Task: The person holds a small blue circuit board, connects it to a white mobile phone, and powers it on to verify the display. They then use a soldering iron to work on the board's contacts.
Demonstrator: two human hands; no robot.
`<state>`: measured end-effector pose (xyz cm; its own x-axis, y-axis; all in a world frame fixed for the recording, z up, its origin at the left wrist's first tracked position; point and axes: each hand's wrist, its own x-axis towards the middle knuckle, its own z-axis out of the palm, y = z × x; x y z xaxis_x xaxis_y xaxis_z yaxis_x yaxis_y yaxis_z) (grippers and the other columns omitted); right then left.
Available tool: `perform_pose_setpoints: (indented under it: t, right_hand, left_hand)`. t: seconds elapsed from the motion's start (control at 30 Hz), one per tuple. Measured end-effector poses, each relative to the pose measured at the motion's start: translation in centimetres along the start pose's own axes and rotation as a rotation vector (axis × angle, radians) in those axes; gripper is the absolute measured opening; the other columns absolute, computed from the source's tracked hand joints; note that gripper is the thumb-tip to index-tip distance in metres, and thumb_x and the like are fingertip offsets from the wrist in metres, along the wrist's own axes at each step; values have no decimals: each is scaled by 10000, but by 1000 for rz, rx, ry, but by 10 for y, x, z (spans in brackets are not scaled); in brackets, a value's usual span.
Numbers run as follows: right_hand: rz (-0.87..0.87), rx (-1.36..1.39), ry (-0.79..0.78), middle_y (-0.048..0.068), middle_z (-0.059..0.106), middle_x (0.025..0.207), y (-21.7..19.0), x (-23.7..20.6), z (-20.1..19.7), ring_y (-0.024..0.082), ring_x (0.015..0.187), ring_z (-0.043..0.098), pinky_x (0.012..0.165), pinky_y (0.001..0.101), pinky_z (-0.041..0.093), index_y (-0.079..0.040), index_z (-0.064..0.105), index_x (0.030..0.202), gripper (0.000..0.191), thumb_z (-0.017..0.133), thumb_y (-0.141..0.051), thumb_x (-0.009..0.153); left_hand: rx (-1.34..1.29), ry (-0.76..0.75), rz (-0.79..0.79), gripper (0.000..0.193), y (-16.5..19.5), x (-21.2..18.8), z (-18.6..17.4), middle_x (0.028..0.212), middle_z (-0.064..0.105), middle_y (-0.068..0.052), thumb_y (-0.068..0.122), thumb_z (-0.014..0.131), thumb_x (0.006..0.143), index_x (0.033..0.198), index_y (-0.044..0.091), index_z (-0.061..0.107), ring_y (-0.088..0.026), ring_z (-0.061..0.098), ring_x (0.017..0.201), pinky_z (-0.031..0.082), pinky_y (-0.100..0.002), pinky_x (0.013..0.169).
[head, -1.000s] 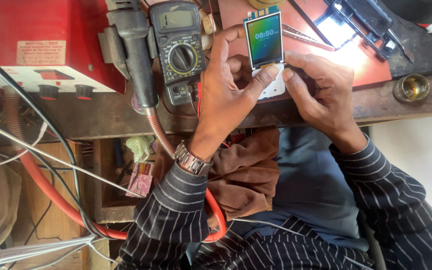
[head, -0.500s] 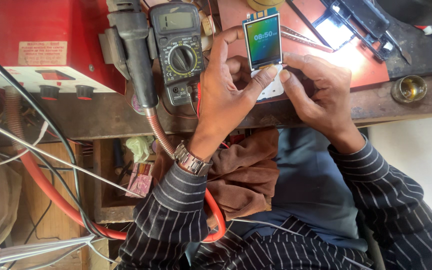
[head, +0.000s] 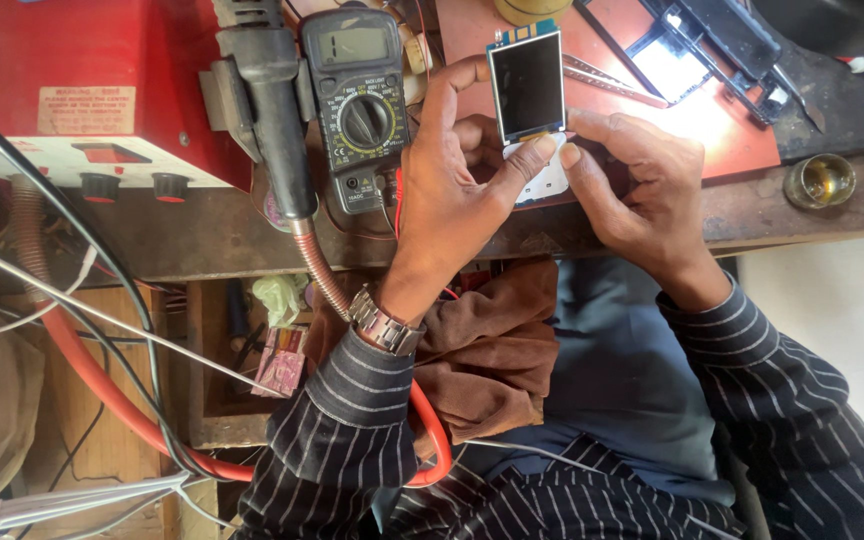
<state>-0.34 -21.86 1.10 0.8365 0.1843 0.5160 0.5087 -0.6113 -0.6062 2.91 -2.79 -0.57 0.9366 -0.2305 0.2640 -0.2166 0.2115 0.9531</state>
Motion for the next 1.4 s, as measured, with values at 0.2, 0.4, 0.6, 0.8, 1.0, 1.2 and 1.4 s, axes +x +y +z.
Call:
perform_pose_setpoints:
  t: [0.2, 0.4, 0.6, 0.8, 1.0, 1.2, 1.4]
  right_hand:
    - [11, -13, -4, 124, 669, 864, -2, 0, 1, 145, 672, 609, 612, 263, 447, 75, 702, 1216, 192, 717, -10, 1044]
    - [-6, -17, -2, 122, 661, 845, -1, 1, 0, 145, 651, 599, 607, 268, 437, 73, 701, 1218, 197, 716, -14, 1041]
    - [-17, 5, 0, 124, 670, 858, -2, 1, 1, 145, 678, 618, 630, 263, 453, 76, 689, 1193, 169, 712, -17, 1054]
    - [-7, -17, -4, 119, 652, 850, 0, 1, 1, 155, 668, 602, 612, 271, 439, 70, 698, 1219, 192, 714, -11, 1046]
    - [-23, -25, -1, 126, 659, 868, -1, 1, 1, 151, 659, 608, 618, 271, 444, 68, 697, 1225, 198, 718, -16, 1047]
    - [11, -6, -8, 121, 675, 867, -1, 0, 0, 147, 672, 614, 625, 270, 445, 68, 703, 1220, 193, 716, -22, 1050]
    - [4, -9, -2, 116, 671, 866, 0, 0, 1, 143, 663, 619, 616, 254, 449, 76, 701, 1213, 195, 723, -19, 1044]
  left_hand:
    - [-17, 0, -7, 591, 2, -1, -1, 921, 748, -56, 52, 778, 983, 1442, 70, 405, -73, 717, 806, 544, -203, 702]
    - [-26, -1, -14, 592, 1, 0, -1, 909, 734, -43, 56, 777, 980, 1440, 70, 403, -64, 702, 798, 533, -197, 697]
    - [-28, -4, -15, 598, 2, 0, -1, 923, 739, -50, 57, 782, 978, 1441, 72, 405, -68, 711, 810, 537, -199, 698]
    - [-20, 5, -12, 601, 1, -1, 0, 914, 742, -50, 56, 781, 977, 1444, 73, 403, -66, 708, 796, 538, -197, 697]
    - [-22, -1, -11, 599, 0, 0, -1, 921, 745, -54, 54, 784, 981, 1444, 71, 405, -67, 702, 799, 531, -198, 696]
    - [-39, -5, -8, 598, 1, 0, 0, 939, 748, -58, 59, 782, 985, 1445, 76, 400, -73, 718, 826, 550, -202, 719]
    - [7, 0, -5, 594, 3, 0, -1, 951, 763, -66, 62, 780, 982, 1440, 68, 402, -83, 740, 842, 576, -211, 735]
